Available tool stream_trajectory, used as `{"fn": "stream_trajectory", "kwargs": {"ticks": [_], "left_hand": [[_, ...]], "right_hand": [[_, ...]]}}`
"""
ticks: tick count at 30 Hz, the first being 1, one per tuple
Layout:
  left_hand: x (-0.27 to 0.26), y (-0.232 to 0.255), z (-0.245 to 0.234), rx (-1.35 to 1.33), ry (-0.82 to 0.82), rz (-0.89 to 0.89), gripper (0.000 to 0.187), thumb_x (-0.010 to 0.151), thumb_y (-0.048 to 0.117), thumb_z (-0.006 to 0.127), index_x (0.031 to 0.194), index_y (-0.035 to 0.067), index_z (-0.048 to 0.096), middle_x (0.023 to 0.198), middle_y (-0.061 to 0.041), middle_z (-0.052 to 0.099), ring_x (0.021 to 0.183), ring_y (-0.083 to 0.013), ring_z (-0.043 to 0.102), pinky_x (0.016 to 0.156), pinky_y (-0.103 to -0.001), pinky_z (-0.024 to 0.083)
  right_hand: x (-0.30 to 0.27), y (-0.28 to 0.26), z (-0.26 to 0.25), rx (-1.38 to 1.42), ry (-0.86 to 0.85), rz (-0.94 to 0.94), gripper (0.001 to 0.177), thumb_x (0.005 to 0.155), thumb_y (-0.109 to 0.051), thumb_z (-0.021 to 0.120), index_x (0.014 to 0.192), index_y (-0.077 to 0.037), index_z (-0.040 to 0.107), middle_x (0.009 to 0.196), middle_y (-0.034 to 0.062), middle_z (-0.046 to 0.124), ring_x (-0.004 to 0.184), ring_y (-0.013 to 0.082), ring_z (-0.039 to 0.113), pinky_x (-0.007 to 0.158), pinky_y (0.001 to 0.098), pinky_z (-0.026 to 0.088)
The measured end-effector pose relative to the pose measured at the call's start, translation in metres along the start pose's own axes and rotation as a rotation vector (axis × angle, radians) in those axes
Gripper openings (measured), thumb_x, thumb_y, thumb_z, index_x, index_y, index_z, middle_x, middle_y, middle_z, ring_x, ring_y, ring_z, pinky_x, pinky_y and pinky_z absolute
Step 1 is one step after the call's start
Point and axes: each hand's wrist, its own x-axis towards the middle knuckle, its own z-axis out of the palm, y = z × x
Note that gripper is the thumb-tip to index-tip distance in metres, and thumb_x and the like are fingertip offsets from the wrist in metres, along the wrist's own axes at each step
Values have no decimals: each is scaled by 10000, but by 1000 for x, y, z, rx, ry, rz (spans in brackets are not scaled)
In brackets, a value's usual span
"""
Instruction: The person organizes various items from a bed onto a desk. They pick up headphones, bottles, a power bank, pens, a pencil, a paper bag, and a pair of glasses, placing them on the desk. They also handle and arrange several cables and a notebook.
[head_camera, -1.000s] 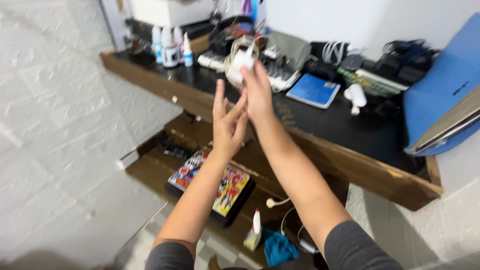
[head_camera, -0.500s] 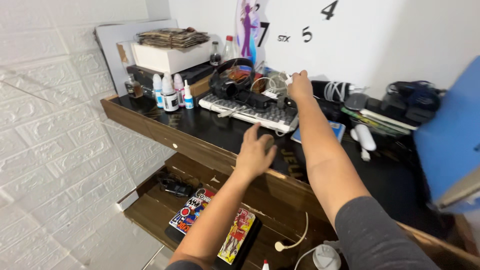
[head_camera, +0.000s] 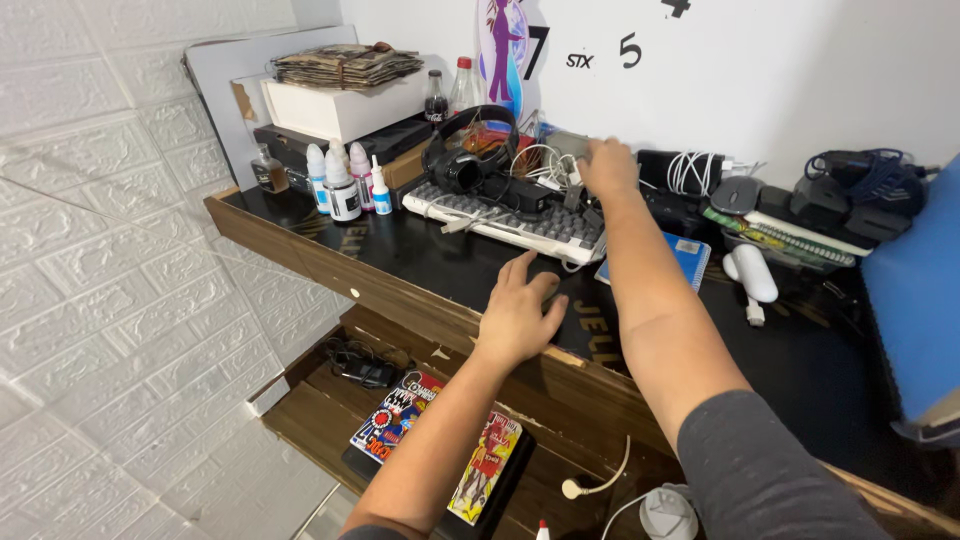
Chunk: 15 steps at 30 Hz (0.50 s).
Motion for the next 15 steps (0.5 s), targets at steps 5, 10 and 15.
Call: {"fn": "stream_trajectory", "kwargs": {"ticks": [5, 10, 15], "left_hand": [[-4, -7, 7, -37, 117, 16, 291, 840, 149, 701, 1109, 39, 686, 1363, -226, 565, 1275, -418, 506, 1087, -493, 437], [-27, -37, 14, -765, 596, -110, 214, 1018, 56, 556, 1222, 12, 601, 1208, -134, 602, 1079, -225, 598, 1056, -360, 507], [-188, -49, -43, -485, 583, -352, 348, 962, 1, 555, 1309, 4, 528, 1234, -101, 566, 1135, -175, 568, 1011, -290, 475]], "right_hand": [[13, -67, 13, 560, 337, 237, 127, 902, -221, 739, 928, -97, 730, 901, 89, 733, 850, 284, 702, 788, 398, 559], [-45, -254, -51, 1831, -15, 316, 145, 951, -178, 694, 1044, -69, 718, 908, 26, 699, 725, 100, 586, 652, 269, 481], [-219, -371, -152, 2212, -676, -144, 170, 1039, -148, 618, 1158, -35, 665, 1067, 63, 695, 903, 126, 610, 834, 285, 517]]}}
